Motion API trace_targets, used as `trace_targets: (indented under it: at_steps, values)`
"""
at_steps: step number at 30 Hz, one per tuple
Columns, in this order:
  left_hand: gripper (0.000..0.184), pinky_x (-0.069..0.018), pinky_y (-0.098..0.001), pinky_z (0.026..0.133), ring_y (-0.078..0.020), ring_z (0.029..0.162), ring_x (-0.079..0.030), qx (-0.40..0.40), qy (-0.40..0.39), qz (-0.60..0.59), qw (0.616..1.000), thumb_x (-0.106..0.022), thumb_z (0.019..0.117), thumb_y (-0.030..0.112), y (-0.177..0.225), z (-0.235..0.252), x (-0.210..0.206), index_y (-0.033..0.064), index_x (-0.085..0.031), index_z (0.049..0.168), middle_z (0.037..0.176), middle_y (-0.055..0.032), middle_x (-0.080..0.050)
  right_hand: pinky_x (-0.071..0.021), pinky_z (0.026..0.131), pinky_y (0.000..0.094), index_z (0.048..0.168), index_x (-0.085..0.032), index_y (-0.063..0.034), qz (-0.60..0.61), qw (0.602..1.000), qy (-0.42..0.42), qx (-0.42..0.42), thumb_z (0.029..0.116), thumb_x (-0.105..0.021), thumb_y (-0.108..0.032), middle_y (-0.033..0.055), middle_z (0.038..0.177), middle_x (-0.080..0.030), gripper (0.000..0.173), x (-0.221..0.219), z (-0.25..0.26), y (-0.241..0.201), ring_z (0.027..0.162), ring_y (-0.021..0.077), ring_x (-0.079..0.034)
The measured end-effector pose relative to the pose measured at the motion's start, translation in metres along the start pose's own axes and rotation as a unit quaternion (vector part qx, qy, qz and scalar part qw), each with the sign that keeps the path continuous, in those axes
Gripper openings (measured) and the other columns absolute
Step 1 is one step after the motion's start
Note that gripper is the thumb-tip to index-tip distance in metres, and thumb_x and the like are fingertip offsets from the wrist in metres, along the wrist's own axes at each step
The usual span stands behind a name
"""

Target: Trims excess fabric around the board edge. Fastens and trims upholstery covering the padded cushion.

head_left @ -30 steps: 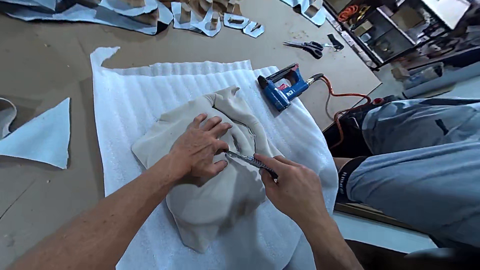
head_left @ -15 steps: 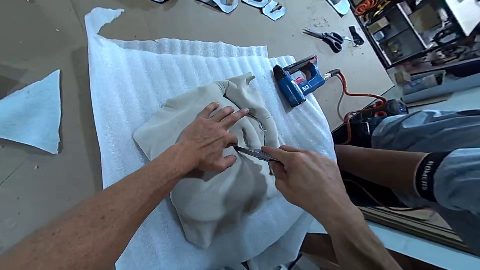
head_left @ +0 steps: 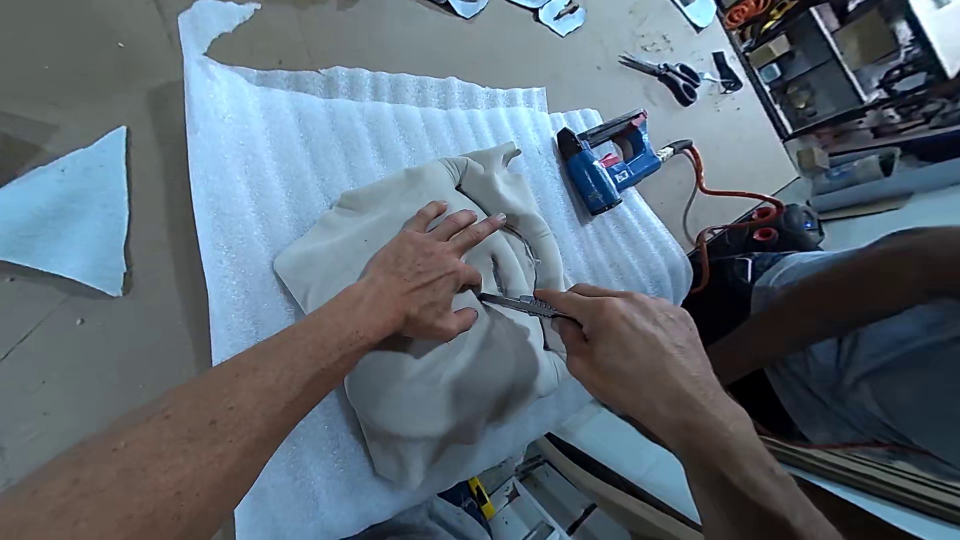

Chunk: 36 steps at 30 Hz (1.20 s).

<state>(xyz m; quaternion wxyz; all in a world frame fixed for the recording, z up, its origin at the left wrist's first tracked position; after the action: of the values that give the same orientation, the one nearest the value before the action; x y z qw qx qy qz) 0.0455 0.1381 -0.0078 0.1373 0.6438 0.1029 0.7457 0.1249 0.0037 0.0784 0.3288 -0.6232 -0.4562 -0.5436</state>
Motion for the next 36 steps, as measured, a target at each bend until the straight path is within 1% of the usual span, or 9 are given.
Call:
trace_targets:
  at_steps: [21,25,27,29,30,32,33,34,36]
  values:
    - [0.047,-0.0163,-0.0567,0.124,-0.0248,0.154,-0.030,0.004,0.004,-0.005,1.000,-0.054,0.0855,0.062,0.001,-0.001,0.000,0.0300,-0.080,0.108,0.169,0.0008,-0.029,-0.0481,0.049,0.0480,0.113,-0.078,-0.0217,-0.008,1.000,0.006,0.023,0.0888,-0.065,-0.011,0.0021,0.083,-0.069,0.030,-0.002,-0.005,0.001,0.064,0.0260,-0.065]
    - [0.052,-0.0159,-0.0564,0.124,-0.0260,0.154,-0.029,0.008,-0.009,0.007,1.000,-0.051,0.0864,0.064,0.000,0.000,0.001,0.0336,-0.076,0.121,0.169,0.0000,-0.029,-0.0458,0.047,0.0471,0.114,-0.079,-0.0230,-0.024,0.999,0.005,0.021,0.0883,-0.064,-0.010,0.0013,0.082,-0.069,0.032,-0.002,-0.004,0.004,0.062,0.0259,-0.065]
    - [0.052,-0.0158,-0.0578,0.123,-0.0271,0.154,-0.031,0.000,-0.009,0.005,1.000,-0.050,0.0869,0.064,0.002,0.001,0.001,0.0341,-0.076,0.120,0.167,-0.0006,-0.034,-0.0469,0.048,0.0474,0.115,-0.078,-0.0242,-0.013,0.999,0.012,0.031,0.0891,-0.062,-0.013,0.0000,0.084,-0.070,0.033,0.004,-0.008,0.010,0.064,0.0248,-0.065]
    - [0.044,-0.0190,-0.0579,0.123,-0.0266,0.150,-0.037,-0.008,0.024,-0.015,1.000,-0.055,0.0848,0.060,0.001,0.000,0.005,0.0306,-0.079,0.109,0.160,-0.0013,-0.046,-0.0511,0.051,0.0518,0.120,-0.076,-0.0241,0.030,0.998,0.035,0.029,0.0932,-0.058,-0.019,0.0002,0.091,-0.071,0.032,0.022,-0.016,0.032,0.068,0.0246,-0.067]
    - [0.039,-0.0239,-0.0564,0.122,-0.0257,0.146,-0.043,-0.014,0.053,-0.030,0.998,-0.059,0.0832,0.055,0.001,-0.002,0.008,0.0261,-0.078,0.102,0.154,-0.0024,-0.052,-0.0535,0.056,0.0528,0.123,-0.074,-0.0233,0.066,0.996,0.051,0.012,0.0955,-0.056,-0.024,0.0004,0.096,-0.072,0.033,0.033,-0.023,0.049,0.073,0.0234,-0.069]
    - [0.035,-0.0347,-0.0526,0.118,-0.0259,0.136,-0.053,-0.019,0.097,-0.042,0.994,-0.063,0.0810,0.046,0.005,-0.007,0.016,0.0162,-0.072,0.098,0.141,-0.0069,-0.061,-0.0544,0.060,0.0436,0.124,-0.072,-0.0219,0.164,0.979,0.095,-0.074,0.0958,-0.056,-0.034,-0.0021,0.095,-0.072,0.035,0.044,-0.042,0.091,0.073,0.0145,-0.066]
    - [0.037,-0.0380,-0.0513,0.116,-0.0265,0.134,-0.055,-0.019,0.108,-0.028,0.994,-0.063,0.0818,0.044,0.005,-0.007,0.019,0.0137,-0.072,0.102,0.137,-0.0076,-0.063,-0.0559,0.056,0.0381,0.122,-0.070,-0.0208,0.222,0.960,0.116,-0.125,0.0941,-0.056,-0.038,-0.0034,0.089,-0.071,0.036,0.040,-0.050,0.110,0.067,0.0108,-0.065]
    - [0.043,-0.0398,-0.0515,0.114,-0.0269,0.133,-0.055,-0.019,0.102,-0.005,0.995,-0.061,0.0832,0.045,0.007,-0.006,0.019,0.0128,-0.074,0.109,0.136,-0.0071,-0.065,-0.0566,0.055,0.0378,0.122,-0.068,-0.0162,0.287,0.935,0.127,-0.167,0.0924,-0.059,-0.037,-0.0005,0.087,-0.070,0.037,0.029,-0.058,0.126,0.064,0.0125,-0.065]
    - [0.053,-0.0367,-0.0561,0.114,-0.0287,0.138,-0.051,-0.021,0.046,0.048,0.998,-0.056,0.0879,0.049,0.014,-0.004,0.012,0.0134,-0.073,0.123,0.141,-0.0054,-0.063,-0.0563,0.058,0.0415,0.126,-0.064,-0.0076,0.396,0.879,0.127,-0.234,0.0918,-0.062,-0.021,0.0082,0.092,-0.069,0.037,-0.003,-0.066,0.145,0.067,0.0191,-0.065]
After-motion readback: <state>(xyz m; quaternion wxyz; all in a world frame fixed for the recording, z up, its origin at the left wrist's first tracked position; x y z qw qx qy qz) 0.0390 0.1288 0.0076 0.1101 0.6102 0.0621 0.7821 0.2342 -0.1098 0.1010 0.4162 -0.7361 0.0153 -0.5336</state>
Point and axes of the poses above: each hand's wrist, its own z-axis towards the middle knuckle, its own x-axis out of the back of the hand, y = z × x, the point moved 7 cm from there along z, towards the middle knuckle
